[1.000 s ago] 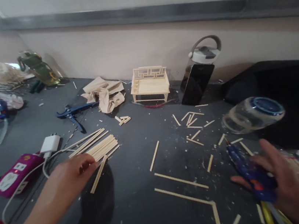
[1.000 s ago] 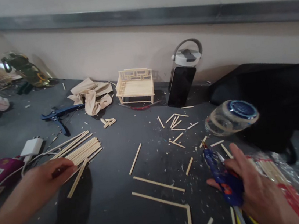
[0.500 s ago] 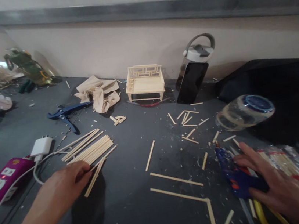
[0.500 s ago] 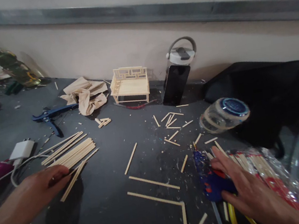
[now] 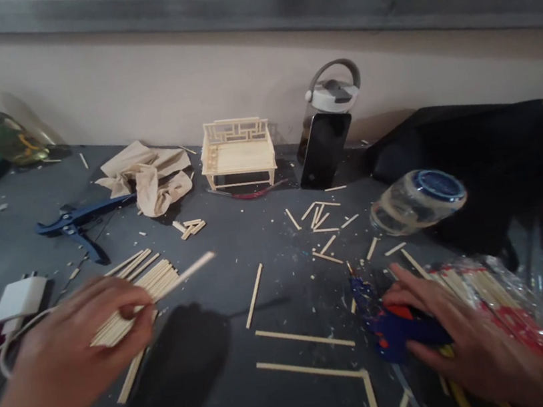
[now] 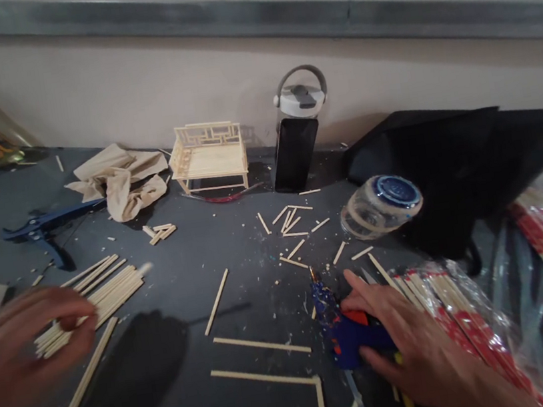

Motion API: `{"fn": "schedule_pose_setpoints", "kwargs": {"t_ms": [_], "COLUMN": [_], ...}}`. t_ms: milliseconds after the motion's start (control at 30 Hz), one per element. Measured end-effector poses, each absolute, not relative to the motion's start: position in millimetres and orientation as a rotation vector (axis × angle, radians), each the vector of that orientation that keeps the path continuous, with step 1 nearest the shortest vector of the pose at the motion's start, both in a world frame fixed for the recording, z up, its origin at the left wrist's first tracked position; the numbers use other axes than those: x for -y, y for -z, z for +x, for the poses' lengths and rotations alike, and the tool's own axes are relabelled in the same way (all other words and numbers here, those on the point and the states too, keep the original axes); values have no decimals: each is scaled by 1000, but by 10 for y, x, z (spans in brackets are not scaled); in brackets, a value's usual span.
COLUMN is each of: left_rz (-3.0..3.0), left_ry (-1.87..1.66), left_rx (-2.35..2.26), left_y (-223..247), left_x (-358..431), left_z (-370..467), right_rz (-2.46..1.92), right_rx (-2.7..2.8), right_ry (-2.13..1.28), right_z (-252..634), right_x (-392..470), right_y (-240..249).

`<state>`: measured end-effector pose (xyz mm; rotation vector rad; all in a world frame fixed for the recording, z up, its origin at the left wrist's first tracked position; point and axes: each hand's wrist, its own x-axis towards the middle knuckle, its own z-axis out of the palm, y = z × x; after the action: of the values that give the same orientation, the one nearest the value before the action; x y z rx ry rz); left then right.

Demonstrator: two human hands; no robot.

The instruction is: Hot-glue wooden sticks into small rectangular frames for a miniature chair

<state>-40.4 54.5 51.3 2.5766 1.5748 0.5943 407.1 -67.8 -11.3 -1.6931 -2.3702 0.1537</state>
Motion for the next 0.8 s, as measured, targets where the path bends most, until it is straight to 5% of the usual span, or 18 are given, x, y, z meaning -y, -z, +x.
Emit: {"fn": "schedule_pose_setpoints", "kwargs": {"t_ms": [233, 533, 800], "left_rz": [2597, 2289, 1934], "left_ry": [-600, -629, -715], "left_rx": [-932, -852, -990], "left_y": [-345, -448, -324], "left_x": [-784, -922, -880], "left_z": [423, 670, 761], "right_rz": [-1630, -1463, -1335], "right_rx": [2441, 2353, 2510], "right_ry": [-141, 20, -91], "right_z": [4031, 3360, 2799], "right_x": [627, 160, -403], "right_y": [1, -531, -466]}}
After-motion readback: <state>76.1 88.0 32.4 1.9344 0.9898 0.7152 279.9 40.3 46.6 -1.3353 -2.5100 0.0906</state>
